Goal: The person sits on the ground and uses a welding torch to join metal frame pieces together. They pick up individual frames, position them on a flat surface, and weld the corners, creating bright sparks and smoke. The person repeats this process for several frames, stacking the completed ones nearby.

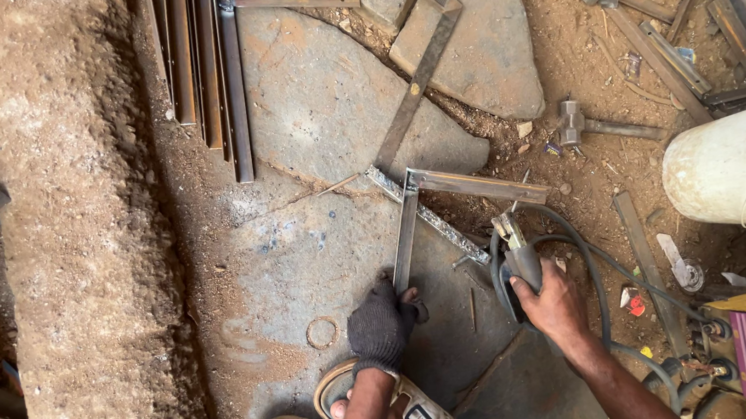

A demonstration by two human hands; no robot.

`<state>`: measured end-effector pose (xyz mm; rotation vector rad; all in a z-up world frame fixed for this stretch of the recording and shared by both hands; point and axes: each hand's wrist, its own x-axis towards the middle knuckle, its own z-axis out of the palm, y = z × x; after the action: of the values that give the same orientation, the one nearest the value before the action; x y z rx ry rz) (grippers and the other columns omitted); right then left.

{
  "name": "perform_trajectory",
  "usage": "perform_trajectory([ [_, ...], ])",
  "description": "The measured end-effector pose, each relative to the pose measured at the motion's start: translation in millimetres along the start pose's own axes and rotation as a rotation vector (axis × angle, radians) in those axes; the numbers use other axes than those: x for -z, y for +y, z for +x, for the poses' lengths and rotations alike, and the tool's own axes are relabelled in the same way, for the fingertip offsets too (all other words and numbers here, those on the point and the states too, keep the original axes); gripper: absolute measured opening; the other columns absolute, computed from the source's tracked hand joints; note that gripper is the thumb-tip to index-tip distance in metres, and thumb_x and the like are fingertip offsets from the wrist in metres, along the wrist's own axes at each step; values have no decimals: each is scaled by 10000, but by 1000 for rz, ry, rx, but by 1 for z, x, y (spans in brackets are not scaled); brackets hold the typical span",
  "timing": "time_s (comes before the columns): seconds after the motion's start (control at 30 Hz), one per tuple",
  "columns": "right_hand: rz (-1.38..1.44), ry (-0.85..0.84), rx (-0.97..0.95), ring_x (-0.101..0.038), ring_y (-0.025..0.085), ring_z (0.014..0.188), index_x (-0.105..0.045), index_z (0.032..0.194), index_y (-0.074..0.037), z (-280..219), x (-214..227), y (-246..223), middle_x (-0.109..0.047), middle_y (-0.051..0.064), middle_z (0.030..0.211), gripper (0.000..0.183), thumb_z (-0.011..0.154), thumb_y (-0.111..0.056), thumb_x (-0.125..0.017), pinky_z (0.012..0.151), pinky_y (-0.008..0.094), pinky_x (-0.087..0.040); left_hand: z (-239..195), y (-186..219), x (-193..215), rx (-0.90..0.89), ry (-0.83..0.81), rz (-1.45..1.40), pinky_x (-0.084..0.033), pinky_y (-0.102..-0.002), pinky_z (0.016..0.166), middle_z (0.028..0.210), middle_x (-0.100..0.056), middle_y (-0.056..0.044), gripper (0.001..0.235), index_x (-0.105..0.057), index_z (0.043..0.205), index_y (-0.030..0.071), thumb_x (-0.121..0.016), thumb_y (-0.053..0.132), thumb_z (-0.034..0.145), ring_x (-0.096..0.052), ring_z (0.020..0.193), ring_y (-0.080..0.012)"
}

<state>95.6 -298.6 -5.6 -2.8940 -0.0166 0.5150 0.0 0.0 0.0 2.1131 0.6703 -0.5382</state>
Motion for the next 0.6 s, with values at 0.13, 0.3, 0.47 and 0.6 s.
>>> perform_trajectory([
  [0.13, 4, -8, 6, -765, 318, 853, -546, 1340, 55, 4, -5, 6, -726, 232, 1110, 638, 900, -373, -720, 767, 455, -637, 0, 4, 5, 16, -6, -22, -577, -498, 789, 1005, -729, -190, 571, -537, 1369, 153, -605, 513, 931, -733, 886, -381],
  [0.3, 12, -12, 1, -763, 313, 872, -569, 1332, 43, 1, -6, 6, -735, 220, 1099, 622, 896, -372, -724, 777, 453, -634, -4, 8, 5, 12, 24, -26, -568, -512, 796, 1004, -735, -185, 527, -554, 1340, 151, -616, 473, 929, -728, 894, -392],
  [0.47, 16, -5, -19, -760, 339, 877, -582, 1325, 25, 4, -8, 7, -735, 215, 1083, 625, 884, -397, -714, 778, 471, -621, 0, 4, 4, 18, 29, -52, -565, -517, 796, 1003, -733, -189, 530, -562, 1331, 156, -618, 492, 924, -725, 897, -397],
  [0.6, -102, 135, 97, -693, 462, 980, -650, 1175, -9, -5, -12, 16, -709, 269, 1040, 560, 893, -486, -725, 831, 536, -573, -13, -2, -8, -34, 120, -122, -554, -535, 755, 984, -732, -199, 537, -602, 1274, 147, -643, 531, 902, -713, 867, -422],
])
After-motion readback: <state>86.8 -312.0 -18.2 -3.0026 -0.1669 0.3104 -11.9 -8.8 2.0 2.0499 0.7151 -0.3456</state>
